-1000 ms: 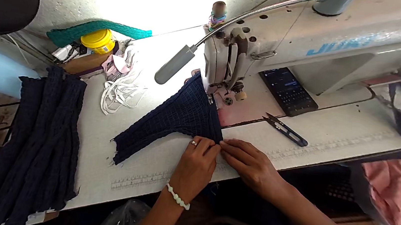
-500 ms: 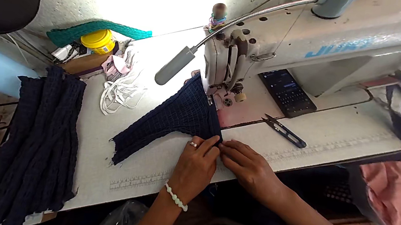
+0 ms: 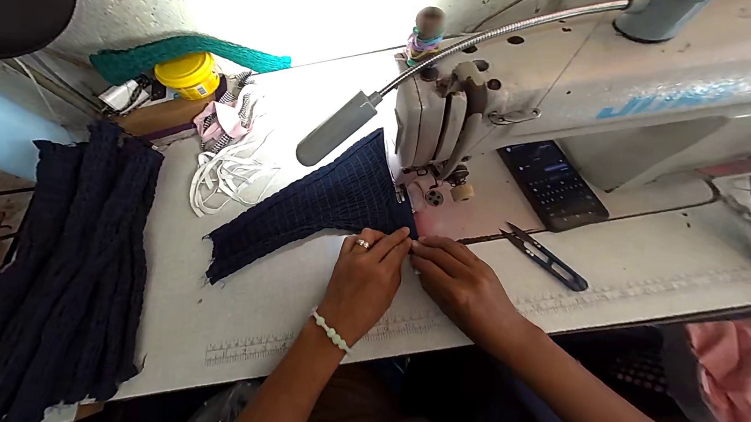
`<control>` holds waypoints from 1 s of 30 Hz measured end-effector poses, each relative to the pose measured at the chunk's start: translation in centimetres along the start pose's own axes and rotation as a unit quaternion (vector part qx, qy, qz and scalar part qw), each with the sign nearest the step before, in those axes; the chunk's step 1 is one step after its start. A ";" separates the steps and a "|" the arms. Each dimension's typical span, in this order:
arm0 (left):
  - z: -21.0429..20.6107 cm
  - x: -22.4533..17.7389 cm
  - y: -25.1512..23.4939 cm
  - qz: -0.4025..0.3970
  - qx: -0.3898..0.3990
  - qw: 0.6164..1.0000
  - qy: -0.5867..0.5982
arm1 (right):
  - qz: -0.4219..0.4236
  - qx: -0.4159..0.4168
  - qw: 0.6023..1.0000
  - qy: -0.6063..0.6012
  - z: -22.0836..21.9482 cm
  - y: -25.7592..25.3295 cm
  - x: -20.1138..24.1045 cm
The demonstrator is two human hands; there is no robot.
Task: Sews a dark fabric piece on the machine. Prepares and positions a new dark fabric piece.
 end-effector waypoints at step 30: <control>-0.7 3.1 -3.2 0.035 -0.060 0.998 -0.005 | -0.040 0.008 0.999 0.013 -2.2 -3.7 -4.2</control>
Point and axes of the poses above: each hand's wrist, its own y-axis away from the middle knuckle, its own z-axis out of the back of the hand, x = y × z, the point moved 10 cm from there along -y, towards the middle knuckle, and after that the axes turned 1 degree about z, right-handed, at the moved point
